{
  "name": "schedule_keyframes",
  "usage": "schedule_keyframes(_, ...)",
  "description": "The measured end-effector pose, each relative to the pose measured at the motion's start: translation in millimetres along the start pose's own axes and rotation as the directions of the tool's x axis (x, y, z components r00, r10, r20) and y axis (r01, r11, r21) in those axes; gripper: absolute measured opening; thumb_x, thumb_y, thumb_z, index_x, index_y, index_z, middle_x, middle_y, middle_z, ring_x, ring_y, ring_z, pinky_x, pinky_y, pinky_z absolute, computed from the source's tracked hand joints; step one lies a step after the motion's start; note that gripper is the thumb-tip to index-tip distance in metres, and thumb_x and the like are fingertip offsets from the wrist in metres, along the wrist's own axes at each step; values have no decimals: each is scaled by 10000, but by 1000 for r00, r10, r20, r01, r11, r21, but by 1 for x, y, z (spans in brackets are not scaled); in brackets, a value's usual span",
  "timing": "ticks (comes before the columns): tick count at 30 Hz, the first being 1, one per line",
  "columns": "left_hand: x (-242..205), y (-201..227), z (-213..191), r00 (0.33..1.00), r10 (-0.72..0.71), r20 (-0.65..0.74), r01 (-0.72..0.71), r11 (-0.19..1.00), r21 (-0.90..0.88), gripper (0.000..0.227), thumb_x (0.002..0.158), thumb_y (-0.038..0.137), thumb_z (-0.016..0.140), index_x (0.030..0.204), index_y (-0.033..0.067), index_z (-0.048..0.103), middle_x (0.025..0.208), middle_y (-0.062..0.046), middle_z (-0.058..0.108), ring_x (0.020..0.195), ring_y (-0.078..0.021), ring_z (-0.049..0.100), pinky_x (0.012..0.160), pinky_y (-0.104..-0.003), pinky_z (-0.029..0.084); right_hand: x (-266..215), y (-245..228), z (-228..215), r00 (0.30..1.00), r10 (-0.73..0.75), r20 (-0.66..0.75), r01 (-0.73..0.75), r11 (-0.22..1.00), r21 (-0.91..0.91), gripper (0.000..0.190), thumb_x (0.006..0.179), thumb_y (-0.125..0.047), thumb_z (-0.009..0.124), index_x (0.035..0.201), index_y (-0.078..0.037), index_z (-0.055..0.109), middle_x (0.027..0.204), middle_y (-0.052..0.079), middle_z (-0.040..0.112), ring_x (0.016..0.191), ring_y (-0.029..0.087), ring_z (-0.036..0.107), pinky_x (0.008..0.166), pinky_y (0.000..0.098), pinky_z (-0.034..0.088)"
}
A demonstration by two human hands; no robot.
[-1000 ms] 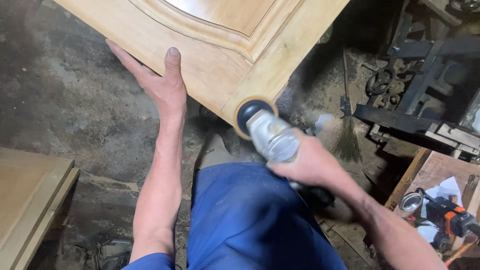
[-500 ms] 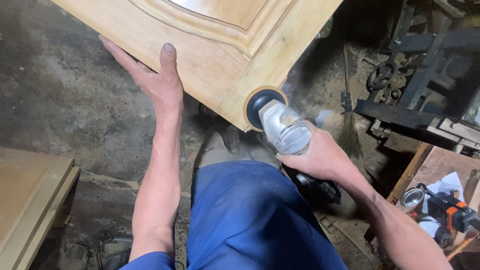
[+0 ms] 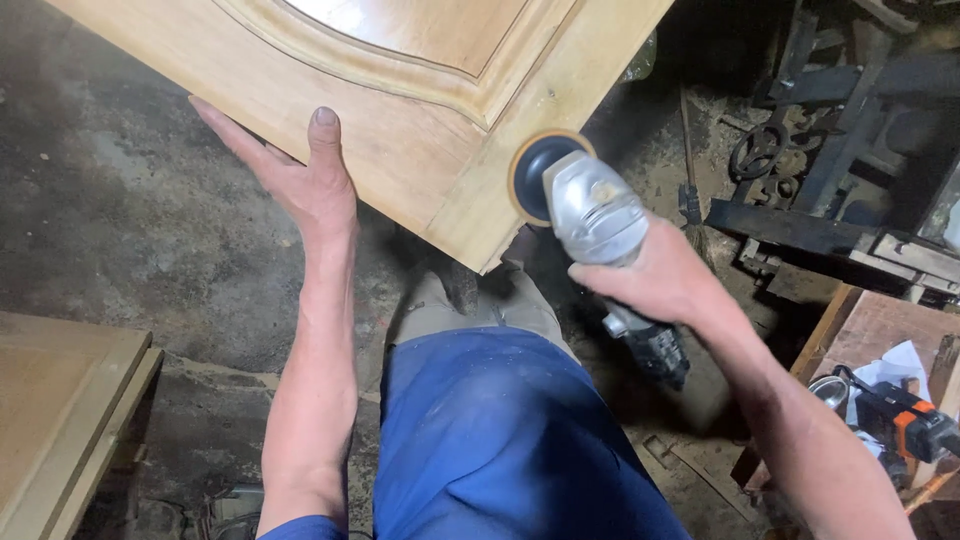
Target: Sanding a wooden door panel with a power sander and applying liquid finish to the edges.
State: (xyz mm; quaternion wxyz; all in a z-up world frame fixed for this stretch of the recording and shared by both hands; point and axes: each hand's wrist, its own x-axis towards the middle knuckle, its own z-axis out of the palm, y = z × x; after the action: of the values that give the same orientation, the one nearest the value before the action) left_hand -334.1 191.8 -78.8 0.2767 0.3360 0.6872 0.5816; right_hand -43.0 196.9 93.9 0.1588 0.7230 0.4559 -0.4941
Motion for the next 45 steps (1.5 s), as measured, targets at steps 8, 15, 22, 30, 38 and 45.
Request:
schedule_keyframes(8, 1, -2, 0, 1000, 12, -8, -12, 998, 60, 1102, 1014, 676, 695, 1683, 143, 0, 1797, -139, -30, 1720, -310, -35, 1465, -546, 38, -35, -50, 14, 967, 208, 147, -209, 978, -6, 410, 749, -165, 820, 1127, -157, 661, 844, 49, 748, 607, 163, 670, 580, 293, 587)
schedule_keyframes(15, 3, -9, -4, 1000, 5, 20, -7, 997, 79, 1104, 1038, 621, 708, 1671, 95, -27, 1783, -160, -61, 1703, -307, -68, 1454, -526, 5, -32, -32, 39, 956, 105, 273, -34, 967, -252, 636, 723, -437, 823, 1229, -178, 537, 1110, 45, 754, 843, 221, 718, 755, 357, 597)
schedule_keyframes(22, 2, -10, -4, 1000, 1, 14, -2, 994, 107, 1122, 1016, 695, 654, 1672, 100, -35, 1781, -147, -72, 1701, -306, -75, 1448, -544, -1, -6, -29, -13, 993, 78, 94, -87, 992, 96, 234, 830, -159, 800, 1014, -77, 681, 790, 87, 734, 563, 189, 699, 543, 308, 613)
schedule_keyframes(30, 10, -45, -26, 995, -26, 100, 33, 997, -68, 1135, 1099, 342, 922, 1710, 246, -30, 1773, -134, -72, 1689, -403, 191, 1456, -554, 219, -27, -26, 20, 982, -25, 187, 43, 994, -96, 844, 659, -457, 848, 1366, -96, 562, 1209, 222, 706, 1167, 412, 685, 987, 553, 565)
schedule_keyframes(38, -4, 2, -42, 983, -183, 24, 183, 983, -3, 825, 1052, 12, 596, 1702, 125, 101, 761, 41, 273, 698, -85, 290, 640, -273, 288, -51, 20, 39, 919, -115, 378, 132, 991, -20, 618, 668, -426, 775, 1187, -167, 560, 1161, 92, 707, 984, 263, 702, 758, 405, 561)
schedule_keyframes(45, -80, 82, -26, 601, 315, 734, -796, 311, 519, 393, 1007, 381, 588, 1212, 46, 566, 1263, -173, 585, 1232, -376, 553, 1111, -564, 402, -23, 168, 15, 980, 5, -200, 139, 704, 697, 162, 693, -16, 771, 833, -66, 708, 709, 57, 703, 611, 158, 662, 597, 313, 584)
